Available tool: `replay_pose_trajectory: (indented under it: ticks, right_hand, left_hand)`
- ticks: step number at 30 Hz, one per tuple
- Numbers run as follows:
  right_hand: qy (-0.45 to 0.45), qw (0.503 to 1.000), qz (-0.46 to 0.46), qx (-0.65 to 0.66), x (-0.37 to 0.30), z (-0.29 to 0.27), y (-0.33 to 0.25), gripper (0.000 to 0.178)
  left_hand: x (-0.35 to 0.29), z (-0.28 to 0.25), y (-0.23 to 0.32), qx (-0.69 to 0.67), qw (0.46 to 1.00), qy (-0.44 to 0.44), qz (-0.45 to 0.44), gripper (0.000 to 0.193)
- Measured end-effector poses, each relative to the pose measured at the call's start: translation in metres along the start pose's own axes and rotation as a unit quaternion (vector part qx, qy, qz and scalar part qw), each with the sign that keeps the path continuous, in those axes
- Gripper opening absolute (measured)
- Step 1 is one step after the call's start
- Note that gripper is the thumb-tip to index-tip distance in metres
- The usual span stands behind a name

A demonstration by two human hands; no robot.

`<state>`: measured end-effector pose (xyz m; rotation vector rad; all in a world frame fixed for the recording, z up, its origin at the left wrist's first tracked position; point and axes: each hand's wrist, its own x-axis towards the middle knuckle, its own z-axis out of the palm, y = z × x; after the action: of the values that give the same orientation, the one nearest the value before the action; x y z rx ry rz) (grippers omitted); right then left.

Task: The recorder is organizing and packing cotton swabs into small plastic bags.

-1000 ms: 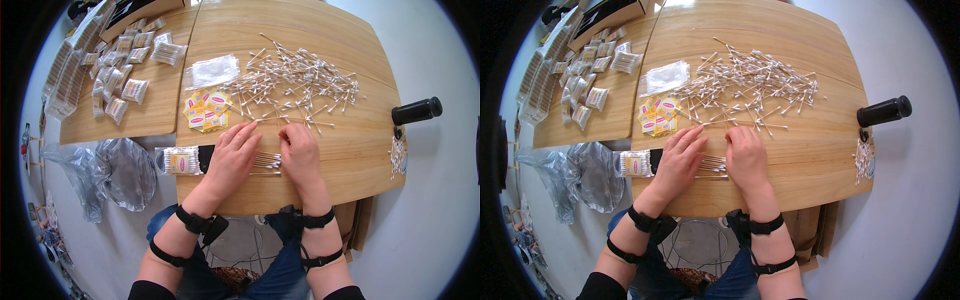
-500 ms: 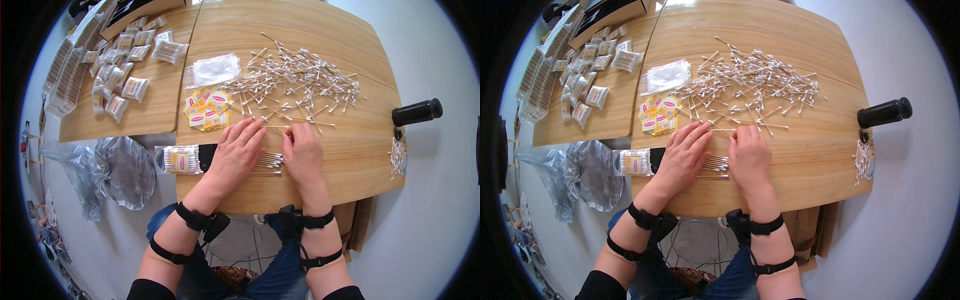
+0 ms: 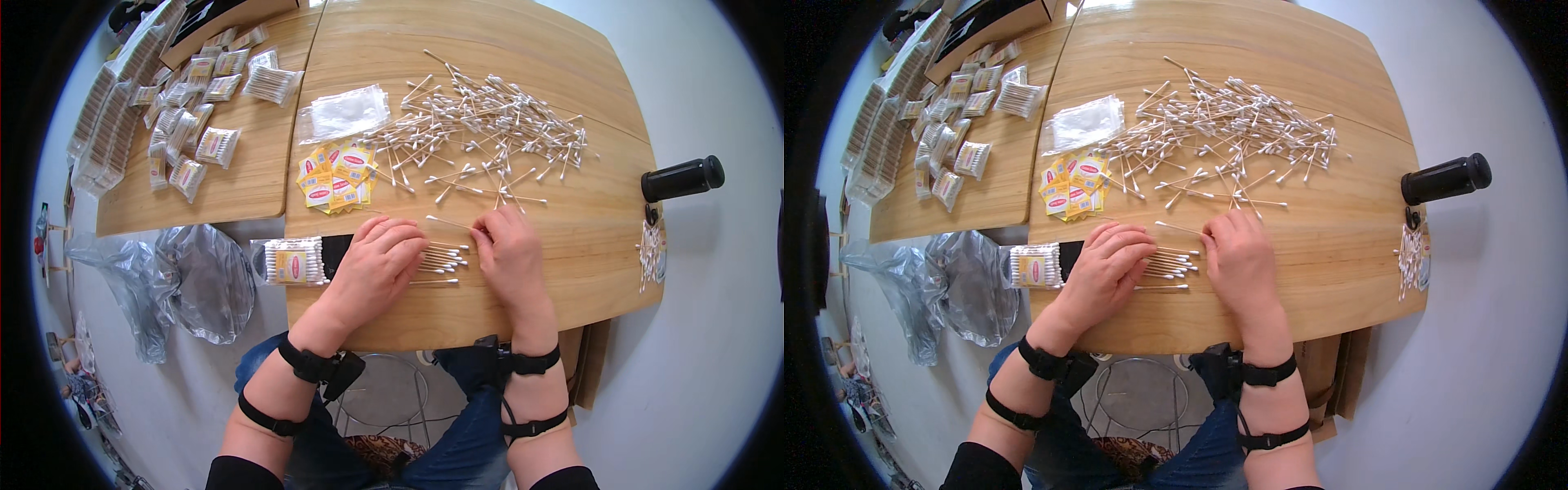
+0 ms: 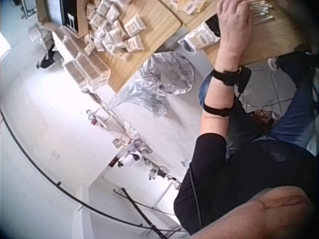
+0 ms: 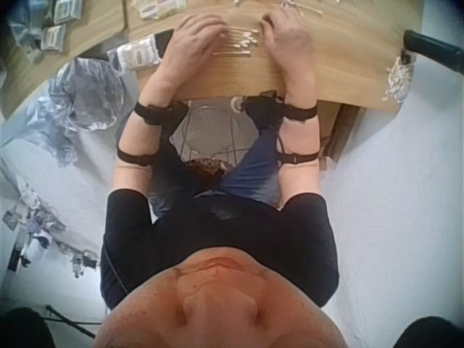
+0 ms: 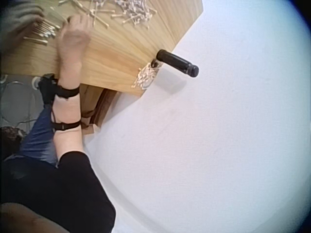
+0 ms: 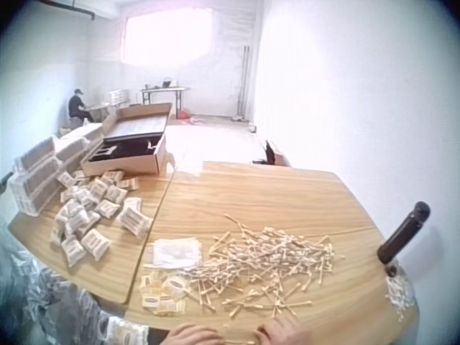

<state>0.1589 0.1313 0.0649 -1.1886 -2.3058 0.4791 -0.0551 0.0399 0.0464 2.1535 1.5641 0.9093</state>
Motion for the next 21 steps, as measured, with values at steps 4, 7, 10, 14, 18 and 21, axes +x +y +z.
replay_pose_trajectory:
  ticks: [4, 7, 10, 14, 18, 21]
  right_hand:
    - [-0.03, 0.999, -0.025, 0.028, -0.001, 0.006, -0.01, 0.009]
    - [-0.044, 0.997, -0.025, 0.06, -0.005, 0.005, -0.011, 0.007]
    - [-0.009, 0.994, 0.012, 0.109, -0.012, 0.005, -0.012, 0.007]
    - [0.054, 0.963, 0.076, 0.251, -0.026, 0.015, -0.028, 0.027]
    - [0.036, 0.938, 0.09, 0.334, -0.037, 0.035, -0.039, 0.039]
    - [0.053, 0.933, 0.065, 0.35, -0.036, 0.047, -0.05, 0.041]
  left_hand:
    - [0.003, 0.003, 0.01, 0.007, 0.997, 0.065, -0.048, 0.026]
    - [0.002, 0.007, 0.009, 0.081, 0.995, 0.054, -0.031, 0.027]
    - [-0.007, 0.009, 0.006, 0.05, 0.998, 0.026, -0.022, 0.032]
    - [-0.012, 0.009, 0.02, -0.2, 0.97, 0.062, -0.126, 0.034]
    - [-0.006, 0.014, 0.035, -0.401, 0.881, 0.154, -0.2, 0.042]
    - [-0.01, 0.027, 0.035, -0.443, 0.858, 0.177, -0.192, 0.048]
